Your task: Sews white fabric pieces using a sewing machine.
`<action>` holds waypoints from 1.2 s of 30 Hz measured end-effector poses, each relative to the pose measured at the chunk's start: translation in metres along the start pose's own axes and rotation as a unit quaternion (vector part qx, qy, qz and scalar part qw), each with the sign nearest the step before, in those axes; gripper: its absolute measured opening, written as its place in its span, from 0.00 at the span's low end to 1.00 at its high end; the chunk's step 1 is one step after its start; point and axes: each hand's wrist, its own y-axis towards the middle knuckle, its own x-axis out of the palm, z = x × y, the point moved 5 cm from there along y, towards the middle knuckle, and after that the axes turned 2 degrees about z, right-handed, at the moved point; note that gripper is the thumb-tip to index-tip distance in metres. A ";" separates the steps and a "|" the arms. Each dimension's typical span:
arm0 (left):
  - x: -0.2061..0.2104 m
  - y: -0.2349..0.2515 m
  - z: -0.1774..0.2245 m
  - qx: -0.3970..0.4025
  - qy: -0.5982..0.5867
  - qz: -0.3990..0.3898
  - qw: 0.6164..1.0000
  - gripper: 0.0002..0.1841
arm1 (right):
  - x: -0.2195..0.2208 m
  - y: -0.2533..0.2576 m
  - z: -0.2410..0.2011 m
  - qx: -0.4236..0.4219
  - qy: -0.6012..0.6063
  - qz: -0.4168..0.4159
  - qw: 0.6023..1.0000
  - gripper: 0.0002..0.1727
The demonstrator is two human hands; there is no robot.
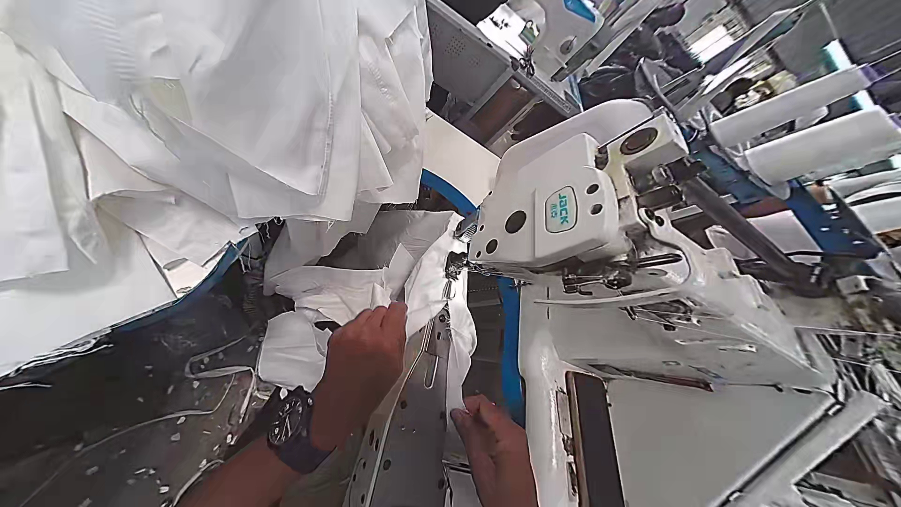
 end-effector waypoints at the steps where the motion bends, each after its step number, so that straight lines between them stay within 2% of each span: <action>1: 0.005 0.002 -0.011 0.002 0.017 -0.004 1.000 0.14 | 0.002 -0.003 0.004 0.005 0.024 0.002 1.000 0.11; 2: 0.007 0.007 -0.023 -0.003 0.007 -0.029 1.000 0.14 | 0.003 -0.004 0.006 0.007 0.044 0.002 0.999 0.11; 5: -0.010 0.026 -0.037 -0.089 -0.156 -0.146 0.973 0.12 | 0.007 -0.002 0.011 0.026 0.059 0.011 0.998 0.11; 8: -0.023 0.022 -0.011 -0.182 -0.302 -0.251 0.902 0.14 | 0.002 -0.004 0.008 0.029 0.071 0.017 0.997 0.10; 9: -0.024 0.016 0.002 -0.190 -0.307 -0.270 0.892 0.14 | -0.009 -0.004 -0.002 0.014 0.058 0.025 0.998 0.10; 11: -0.023 -0.005 0.023 -0.172 -0.293 -0.266 0.902 0.14 | -0.034 -0.004 -0.021 -0.018 -0.040 0.044 0.998 0.10; 13: -0.015 -0.028 0.026 -0.150 -0.316 -0.216 0.912 0.13 | -0.035 -0.003 -0.025 -0.034 -0.131 0.044 0.990 0.10; 16: 0.004 -0.041 0.016 -0.148 -0.427 -0.178 0.874 0.13 | -0.015 0.009 -0.055 -0.105 -0.156 0.007 0.982 0.09; 18: 0.011 -0.037 0.012 -0.129 -0.473 -0.193 0.850 0.11 | 0.005 0.019 -0.081 -0.178 -0.192 0.013 0.965 0.09; 20: 0.021 -0.017 0.004 -0.095 -0.504 -0.215 0.831 0.11 | 0.017 0.039 -0.089 -0.227 -0.236 0.029 0.944 0.08; 22: 0.024 -0.007 0.006 -0.069 -0.458 -0.197 0.864 0.12 | 0.016 0.049 -0.088 -0.231 -0.276 0.030 0.932 0.07; 24: 0.015 -0.010 0.016 -0.030 -0.374 -0.137 0.917 0.14 | 0.009 0.048 -0.085 -0.215 -0.304 0.042 0.927 0.09; 26: 0.004 -0.018 0.021 -0.001 -0.319 -0.082 0.944 0.15 | 0.005 0.044 -0.082 -0.203 -0.330 0.070 0.919 0.09; 29: 0.004 -0.023 0.021 -0.001 -0.312 -0.060 0.948 0.15 | 0.012 0.042 -0.071 -0.211 -0.341 0.097 0.911 0.09; 33: 0.020 -0.007 0.018 -0.014 -0.345 -0.046 0.937 0.15 | 0.017 0.062 -0.064 -0.227 -0.329 0.125 0.908 0.09; 36: 0.018 -0.002 0.019 -0.012 -0.293 -0.049 0.955 0.16 | 0.017 0.067 -0.052 -0.193 -0.296 0.112 0.929 0.10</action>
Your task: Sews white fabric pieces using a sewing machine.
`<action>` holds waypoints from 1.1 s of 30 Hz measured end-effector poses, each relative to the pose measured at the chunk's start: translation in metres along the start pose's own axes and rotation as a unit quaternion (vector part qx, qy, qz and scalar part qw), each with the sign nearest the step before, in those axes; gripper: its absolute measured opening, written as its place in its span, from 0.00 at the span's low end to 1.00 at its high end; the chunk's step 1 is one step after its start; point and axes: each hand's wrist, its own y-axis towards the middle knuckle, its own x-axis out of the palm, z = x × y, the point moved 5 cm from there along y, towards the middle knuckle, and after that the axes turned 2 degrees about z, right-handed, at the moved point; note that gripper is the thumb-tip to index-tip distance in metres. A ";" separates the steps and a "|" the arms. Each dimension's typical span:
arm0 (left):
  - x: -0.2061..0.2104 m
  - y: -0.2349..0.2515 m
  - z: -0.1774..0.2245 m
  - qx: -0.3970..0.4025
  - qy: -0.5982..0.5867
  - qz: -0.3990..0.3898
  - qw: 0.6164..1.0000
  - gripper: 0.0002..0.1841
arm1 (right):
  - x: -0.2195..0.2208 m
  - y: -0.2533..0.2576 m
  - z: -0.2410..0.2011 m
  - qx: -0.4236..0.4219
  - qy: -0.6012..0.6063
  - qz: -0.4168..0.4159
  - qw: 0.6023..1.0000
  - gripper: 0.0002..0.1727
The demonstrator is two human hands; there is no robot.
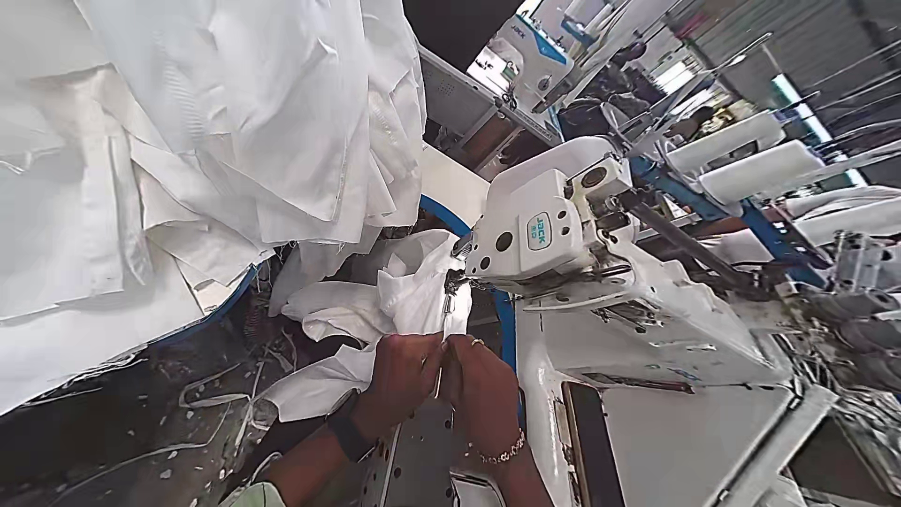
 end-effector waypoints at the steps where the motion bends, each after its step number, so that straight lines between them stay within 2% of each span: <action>1: -0.005 -0.004 0.008 0.006 0.038 -0.004 0.999 0.16 | -0.004 -0.009 0.006 0.030 0.016 -0.050 0.998 0.10; 3: -0.025 -0.011 0.021 0.029 0.122 -0.005 0.992 0.15 | -0.005 -0.033 0.018 0.099 0.070 -0.179 0.976 0.09; 5: -0.038 -0.022 0.024 0.046 0.177 -0.013 0.983 0.14 | 0.012 -0.066 0.036 0.141 0.152 -0.317 0.926 0.12; 6: -0.041 -0.028 0.025 0.050 0.183 -0.022 0.982 0.14 | 0.019 -0.082 0.044 0.138 0.198 -0.354 0.904 0.15; 7: -0.042 -0.032 0.027 0.051 0.167 -0.033 0.984 0.14 | 0.013 -0.087 0.045 0.100 0.230 -0.338 0.907 0.16; 9: -0.033 -0.038 0.032 0.044 0.102 -0.040 0.993 0.13 | -0.028 -0.069 0.028 -0.024 0.251 -0.239 0.938 0.13; 11: -0.020 -0.050 0.032 0.025 0.052 -0.033 0.998 0.12 | -0.060 -0.058 -0.007 -0.059 0.210 -0.224 0.950 0.12; 14: -0.013 -0.042 0.023 0.021 0.024 -0.010 0.999 0.13 | -0.045 -0.060 -0.022 0.020 0.161 -0.276 0.947 0.13; 16: -0.012 -0.033 0.019 0.014 0.019 -0.014 1.000 0.12 | -0.047 -0.054 -0.017 0.047 0.145 -0.265 0.952 0.16; 24: -0.009 -0.025 0.013 -0.004 0.014 -0.055 0.998 0.18 | -0.037 -0.038 -0.019 0.047 0.072 -0.262 0.961 0.14; 26: -0.011 -0.024 0.013 -0.012 0.013 -0.061 0.998 0.18 | -0.037 -0.041 -0.021 0.053 0.059 -0.307 0.948 0.16; 28: -0.013 -0.021 0.010 -0.014 0.012 -0.063 0.998 0.18 | -0.037 -0.044 -0.019 0.058 0.059 -0.346 0.934 0.17; 31: -0.014 -0.021 0.010 -0.023 0.016 -0.087 0.996 0.18 | -0.041 -0.048 -0.013 0.033 0.085 -0.304 0.948 0.12; 33: -0.014 -0.019 0.011 -0.018 0.023 -0.099 0.995 0.18 | -0.042 -0.053 -0.014 0.027 0.103 -0.347 0.932 0.11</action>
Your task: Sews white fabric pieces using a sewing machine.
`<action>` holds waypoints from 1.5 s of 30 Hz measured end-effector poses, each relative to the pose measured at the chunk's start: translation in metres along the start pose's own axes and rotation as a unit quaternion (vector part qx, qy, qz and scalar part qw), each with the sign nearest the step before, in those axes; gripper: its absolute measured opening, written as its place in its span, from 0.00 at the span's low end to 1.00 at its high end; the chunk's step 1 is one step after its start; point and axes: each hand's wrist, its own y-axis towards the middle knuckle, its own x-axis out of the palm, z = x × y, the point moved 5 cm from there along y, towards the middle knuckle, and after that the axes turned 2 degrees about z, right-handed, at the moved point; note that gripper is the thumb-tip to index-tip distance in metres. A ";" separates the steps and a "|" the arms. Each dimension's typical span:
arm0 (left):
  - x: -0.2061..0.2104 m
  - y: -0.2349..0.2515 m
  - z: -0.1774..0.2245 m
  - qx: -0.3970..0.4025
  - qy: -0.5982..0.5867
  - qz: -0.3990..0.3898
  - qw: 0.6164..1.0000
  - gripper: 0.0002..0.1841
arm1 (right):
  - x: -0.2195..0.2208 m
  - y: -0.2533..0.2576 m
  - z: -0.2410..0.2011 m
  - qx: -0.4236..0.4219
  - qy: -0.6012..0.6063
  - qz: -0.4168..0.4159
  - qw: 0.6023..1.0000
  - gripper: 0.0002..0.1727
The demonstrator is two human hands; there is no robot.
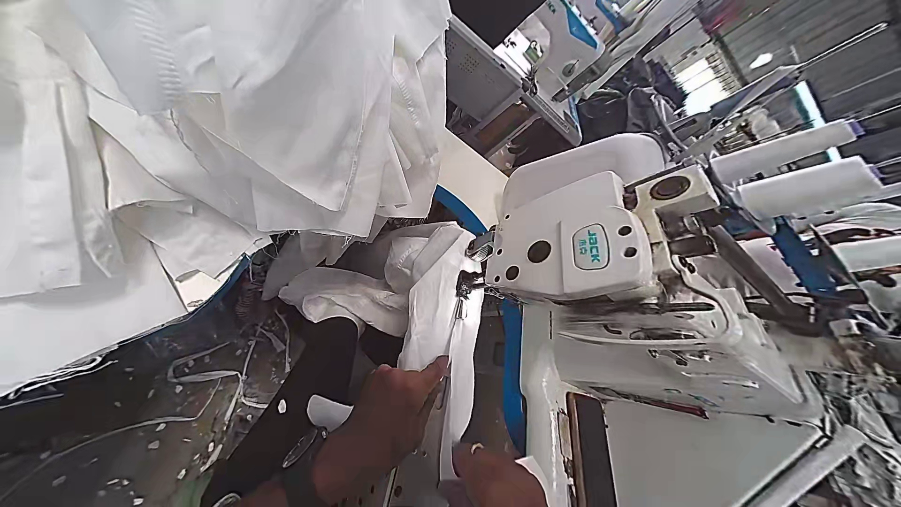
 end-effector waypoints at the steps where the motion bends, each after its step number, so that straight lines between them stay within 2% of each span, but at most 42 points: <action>1: -0.002 0.002 0.000 0.003 0.005 -0.007 1.000 0.18 | 0.001 -0.001 0.000 0.002 0.008 -0.032 0.999 0.12; 3: -0.005 0.003 0.001 -0.001 0.006 -0.026 1.000 0.18 | -0.005 -0.002 0.002 -0.019 0.024 -0.048 0.998 0.13; 5: -0.004 0.000 0.005 -0.003 0.001 -0.049 0.999 0.18 | -0.014 -0.005 -0.003 -0.040 0.033 0.003 0.999 0.14; 9: -0.008 0.000 0.006 0.004 0.007 -0.040 0.999 0.18 | -0.017 0.001 -0.010 -0.035 0.021 0.110 0.993 0.16; 12: -0.007 -0.005 0.006 0.027 0.031 -0.003 0.999 0.15 | -0.013 0.004 -0.014 -0.034 -0.029 0.172 0.984 0.17; 16: -0.005 -0.002 0.012 0.081 0.130 0.084 0.985 0.13 | -0.011 0.008 -0.019 -0.034 -0.070 0.246 0.966 0.13; 20: -0.004 -0.002 0.019 0.096 0.163 0.095 0.977 0.09 | -0.012 0.006 -0.021 -0.022 -0.039 0.308 0.950 0.10; 28: -0.001 -0.010 0.018 0.090 0.098 0.087 0.987 0.10 | -0.006 0.014 -0.012 -0.010 -0.006 0.403 0.915 0.11; 32: 0.007 -0.003 0.005 0.076 0.014 0.127 0.989 0.10 | 0.002 0.027 -0.003 -0.020 0.071 0.450 0.890 0.08; 36: 0.013 0.006 -0.004 0.055 -0.041 0.144 0.987 0.08 | 0.011 0.040 0.006 -0.027 0.092 0.499 0.862 0.08; 39: 0.016 0.015 -0.008 0.055 -0.038 0.146 0.987 0.09 | 0.015 0.048 0.011 -0.031 0.094 0.520 0.848 0.10; 42: 0.018 0.030 -0.009 0.064 0.014 0.169 0.983 0.10 | 0.011 0.057 0.011 -0.006 0.071 0.519 0.852 0.11; 45: 0.020 0.043 -0.008 0.052 0.065 0.175 0.981 0.06 | 0.006 0.067 0.013 0.010 0.033 0.510 0.859 0.13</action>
